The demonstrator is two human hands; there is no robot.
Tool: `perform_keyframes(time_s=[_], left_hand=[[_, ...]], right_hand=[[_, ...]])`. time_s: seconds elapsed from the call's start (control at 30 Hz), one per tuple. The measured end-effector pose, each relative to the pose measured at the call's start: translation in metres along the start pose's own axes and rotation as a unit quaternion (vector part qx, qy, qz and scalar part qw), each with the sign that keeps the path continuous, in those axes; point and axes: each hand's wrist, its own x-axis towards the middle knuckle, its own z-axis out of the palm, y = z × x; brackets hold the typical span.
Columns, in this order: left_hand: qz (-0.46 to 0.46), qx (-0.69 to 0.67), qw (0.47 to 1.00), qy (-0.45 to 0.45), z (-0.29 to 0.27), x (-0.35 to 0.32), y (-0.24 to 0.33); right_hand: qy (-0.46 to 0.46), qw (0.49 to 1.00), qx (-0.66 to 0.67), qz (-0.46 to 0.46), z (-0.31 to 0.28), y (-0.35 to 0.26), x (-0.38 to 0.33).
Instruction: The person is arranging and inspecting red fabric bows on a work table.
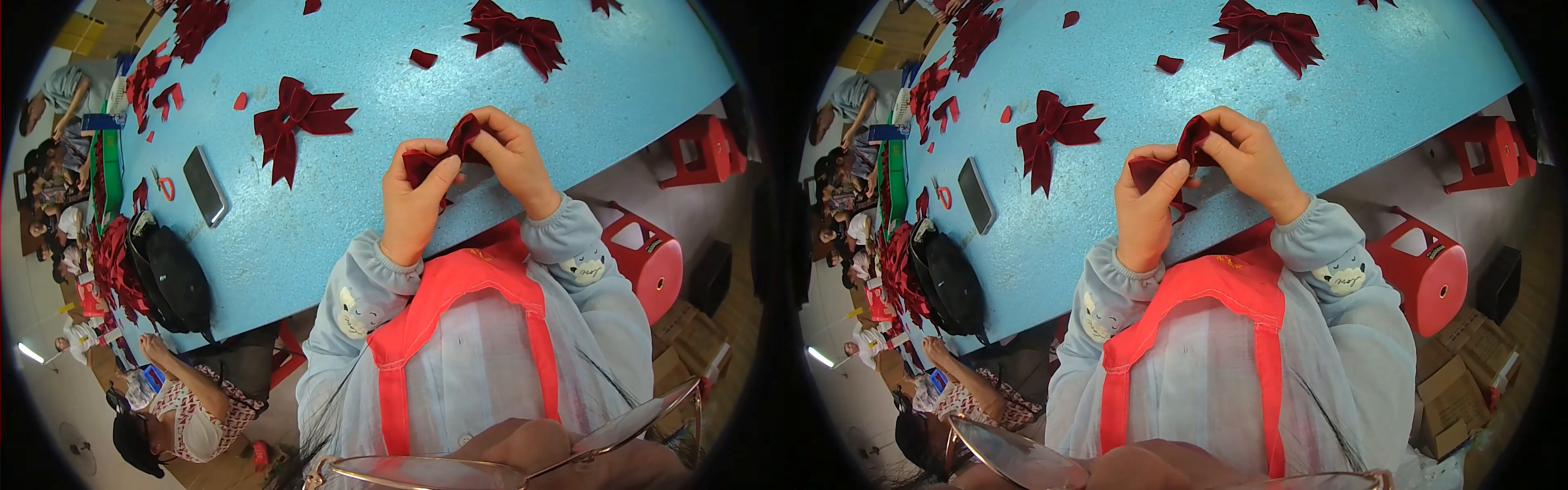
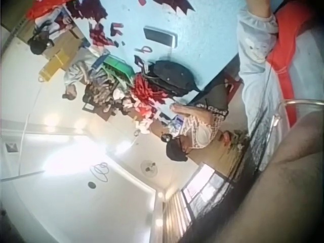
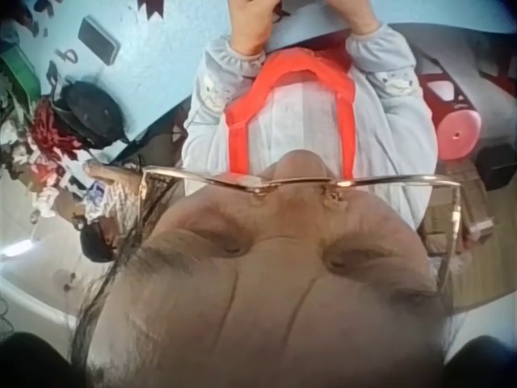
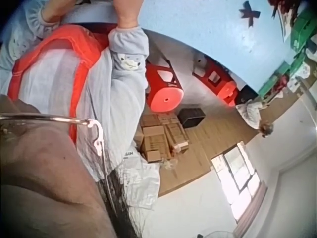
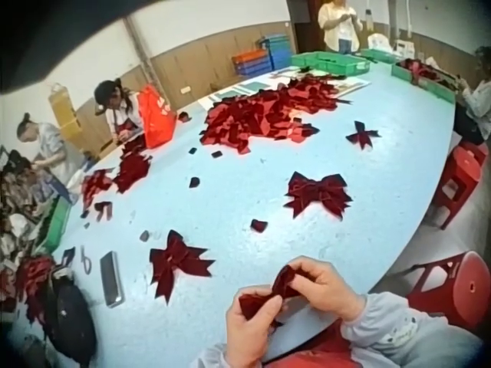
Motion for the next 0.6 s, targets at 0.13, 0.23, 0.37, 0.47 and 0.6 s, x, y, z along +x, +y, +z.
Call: perform_keyframes(time_s=[0.13,0.23,0.37,0.47,0.6], left_hand=[[-0.017,-0.063,0.998,0.018,0.007,-0.032,0.010],[0.003,-0.076,0.996,0.036,0.012,-0.068,0.013],[0.020,-0.022,1.000,-0.002,0.014,-0.094,0.017],[0.001,-0.023,1.000,-0.005,0.021,-0.121,0.019],[-0.004,0.039,0.999,-0.028,0.014,-0.150,0.039]], right_hand=[[0.016,0.988,0.147,0.050,0.015,-0.007,-0.035],[0.024,0.995,0.100,0.004,0.031,-0.020,-0.069],[0.027,0.993,0.115,-0.016,0.038,-0.022,-0.090],[0.030,0.992,0.116,-0.031,0.047,-0.020,-0.112],[0.012,0.995,0.065,-0.070,0.059,-0.031,-0.142]])
